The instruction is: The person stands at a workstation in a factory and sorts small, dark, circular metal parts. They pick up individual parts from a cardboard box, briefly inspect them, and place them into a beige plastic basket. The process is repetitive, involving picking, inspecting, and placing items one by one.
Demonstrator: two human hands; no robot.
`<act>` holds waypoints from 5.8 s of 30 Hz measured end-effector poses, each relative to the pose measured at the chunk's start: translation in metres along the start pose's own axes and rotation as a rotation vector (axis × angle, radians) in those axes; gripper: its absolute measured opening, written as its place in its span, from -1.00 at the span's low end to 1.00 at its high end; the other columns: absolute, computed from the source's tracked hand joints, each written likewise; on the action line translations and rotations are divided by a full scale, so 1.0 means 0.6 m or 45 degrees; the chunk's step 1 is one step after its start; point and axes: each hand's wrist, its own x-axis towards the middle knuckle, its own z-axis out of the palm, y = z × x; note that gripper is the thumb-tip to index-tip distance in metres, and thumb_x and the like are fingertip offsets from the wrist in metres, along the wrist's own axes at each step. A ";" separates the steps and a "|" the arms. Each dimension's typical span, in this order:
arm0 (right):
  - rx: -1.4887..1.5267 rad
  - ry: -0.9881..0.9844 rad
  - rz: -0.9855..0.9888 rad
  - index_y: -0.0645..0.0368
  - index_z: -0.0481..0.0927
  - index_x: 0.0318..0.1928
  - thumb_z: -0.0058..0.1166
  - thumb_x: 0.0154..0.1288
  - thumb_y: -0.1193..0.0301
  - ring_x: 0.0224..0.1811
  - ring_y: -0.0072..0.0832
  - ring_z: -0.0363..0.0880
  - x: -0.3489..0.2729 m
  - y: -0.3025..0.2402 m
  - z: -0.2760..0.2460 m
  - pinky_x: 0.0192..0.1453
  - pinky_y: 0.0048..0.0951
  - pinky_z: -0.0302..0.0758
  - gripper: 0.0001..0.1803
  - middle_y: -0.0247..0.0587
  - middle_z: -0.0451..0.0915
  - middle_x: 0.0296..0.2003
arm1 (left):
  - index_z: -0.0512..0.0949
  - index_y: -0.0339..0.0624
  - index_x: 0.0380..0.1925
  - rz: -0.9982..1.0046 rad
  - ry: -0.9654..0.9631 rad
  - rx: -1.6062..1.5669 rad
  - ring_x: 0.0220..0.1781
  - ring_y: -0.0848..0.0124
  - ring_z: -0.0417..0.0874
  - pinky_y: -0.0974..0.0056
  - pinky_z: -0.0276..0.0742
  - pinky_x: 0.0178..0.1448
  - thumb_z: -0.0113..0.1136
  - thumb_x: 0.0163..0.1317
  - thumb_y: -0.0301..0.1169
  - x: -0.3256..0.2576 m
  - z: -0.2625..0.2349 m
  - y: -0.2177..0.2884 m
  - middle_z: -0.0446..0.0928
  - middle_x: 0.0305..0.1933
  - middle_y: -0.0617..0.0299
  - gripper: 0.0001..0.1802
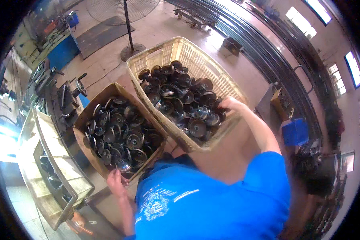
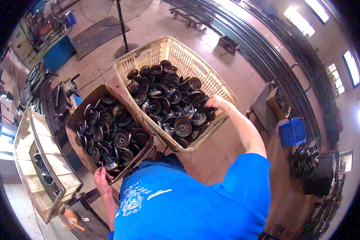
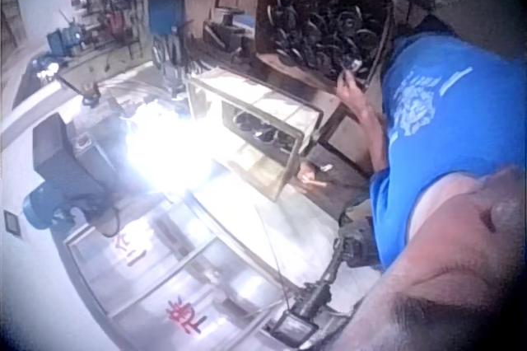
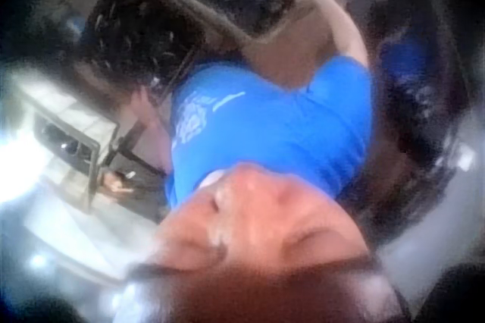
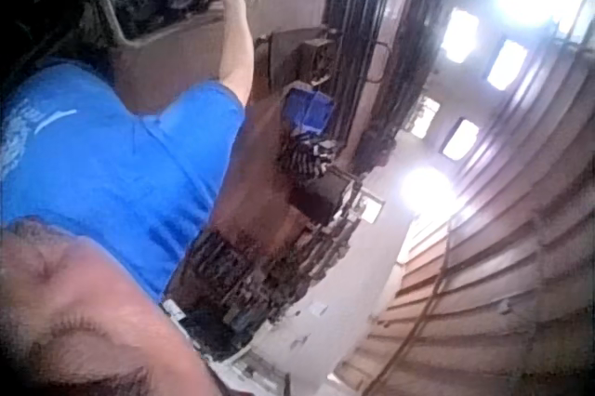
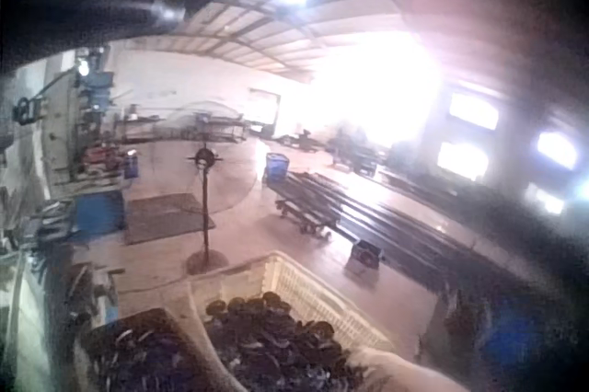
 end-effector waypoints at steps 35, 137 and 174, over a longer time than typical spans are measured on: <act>0.508 0.045 -0.682 0.33 0.51 -0.53 0.07 -0.34 0.47 -0.19 0.07 0.54 0.300 -0.701 0.242 -0.19 -0.23 0.51 -0.76 0.43 0.43 -0.13 | 0.52 -0.42 -0.33 0.625 0.015 0.437 -0.48 0.67 0.46 0.48 0.35 -0.48 0.03 0.19 -0.59 -0.041 0.045 0.114 0.52 -0.56 0.27 -0.89; 2.033 0.081 -0.160 0.43 0.53 -0.28 0.10 -0.15 0.13 -0.32 -0.31 0.58 0.234 -0.531 0.081 -0.32 -0.42 0.55 -0.44 0.05 0.56 -0.33 | 0.52 -0.40 -0.25 0.258 -0.481 -0.179 -0.54 0.53 0.56 0.46 0.47 -0.47 0.08 0.22 -0.49 -0.010 0.120 0.176 0.57 -0.49 0.21 -0.82; 0.714 -0.136 -0.522 0.28 0.63 -0.32 0.02 -0.32 0.50 0.05 -0.09 0.44 0.289 -0.740 0.264 0.15 -0.32 0.35 -0.62 0.12 0.38 0.05 | 0.52 -0.33 -0.37 0.385 0.056 0.307 -0.66 0.68 0.33 0.49 0.16 -0.62 0.01 0.25 -0.47 -0.064 -0.006 0.119 0.42 -0.66 0.38 -0.85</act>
